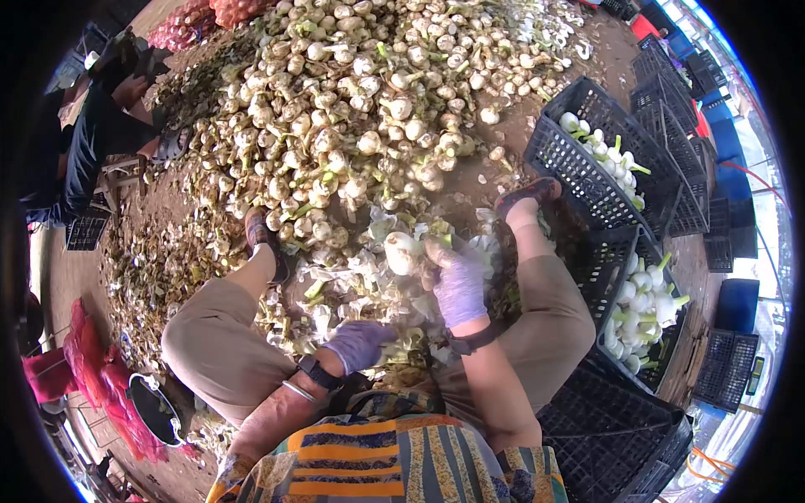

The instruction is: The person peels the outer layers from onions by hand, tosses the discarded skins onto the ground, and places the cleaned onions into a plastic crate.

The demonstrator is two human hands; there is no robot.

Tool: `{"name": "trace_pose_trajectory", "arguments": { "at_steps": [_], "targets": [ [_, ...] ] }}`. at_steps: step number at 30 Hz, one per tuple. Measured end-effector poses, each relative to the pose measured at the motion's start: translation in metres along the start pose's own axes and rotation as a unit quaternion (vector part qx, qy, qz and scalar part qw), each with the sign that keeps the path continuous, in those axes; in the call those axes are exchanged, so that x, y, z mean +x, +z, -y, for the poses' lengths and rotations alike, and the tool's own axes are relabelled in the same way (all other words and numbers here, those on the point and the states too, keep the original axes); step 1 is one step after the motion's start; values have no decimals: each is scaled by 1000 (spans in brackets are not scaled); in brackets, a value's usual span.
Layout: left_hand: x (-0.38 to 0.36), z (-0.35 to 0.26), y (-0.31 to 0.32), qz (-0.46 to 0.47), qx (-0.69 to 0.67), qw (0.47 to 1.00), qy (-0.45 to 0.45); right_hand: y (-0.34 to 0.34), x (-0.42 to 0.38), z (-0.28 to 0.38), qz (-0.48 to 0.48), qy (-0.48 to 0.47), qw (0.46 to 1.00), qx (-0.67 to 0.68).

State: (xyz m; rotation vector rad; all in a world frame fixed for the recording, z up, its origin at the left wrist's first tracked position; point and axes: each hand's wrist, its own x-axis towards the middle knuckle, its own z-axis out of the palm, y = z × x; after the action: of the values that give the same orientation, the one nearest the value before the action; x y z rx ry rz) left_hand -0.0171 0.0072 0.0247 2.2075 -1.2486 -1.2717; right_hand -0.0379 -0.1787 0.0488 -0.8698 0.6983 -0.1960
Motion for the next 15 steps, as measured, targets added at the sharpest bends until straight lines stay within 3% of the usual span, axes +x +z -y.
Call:
{"name": "trace_pose_trajectory", "arguments": {
  "at_steps": [1,2,3,4,5,6,7,8,10,11,12,14,15],
  "targets": [
    [-1,-4,-8,10,79,993,-82,-1,-1,4,0,-3,1000,-1],
    [-2,-2,-5,-149,85,982,-83,-2,-4,7,17,-3,1000,-16],
    [0,4,-7,-270,-68,960,-19,-3,-7,7,33,-1,999,-31],
    [4,10,-11,-379,-219,898,44,-4,-9,4,33,0,999,-29],
    [5,5,-21,-379,-218,898,43,-5,-10,1,36,8,997,-72],
    [4,-6,-31,-319,-445,833,79,-5,-12,0,39,17,992,-115],
    [4,-12,-36,-241,-645,717,112,4,-16,-5,48,-2,997,-63],
    [6,-11,-33,-243,-643,717,112,12,-19,-4,49,-3,997,-62],
    [10,-7,-22,-314,-575,751,79,21,-26,-1,26,89,995,47],
    [10,-5,-25,-311,-504,804,60,17,-21,-9,31,63,997,-26],
    [8,-7,-25,-309,-504,804,59,14,-21,-14,30,63,997,-26],
    [5,-9,-25,-425,-178,886,49,19,-24,-18,21,37,999,16],
    [10,-2,-20,-447,-159,878,65,13,-19,-27,30,31,999,-14]
  ]
}}
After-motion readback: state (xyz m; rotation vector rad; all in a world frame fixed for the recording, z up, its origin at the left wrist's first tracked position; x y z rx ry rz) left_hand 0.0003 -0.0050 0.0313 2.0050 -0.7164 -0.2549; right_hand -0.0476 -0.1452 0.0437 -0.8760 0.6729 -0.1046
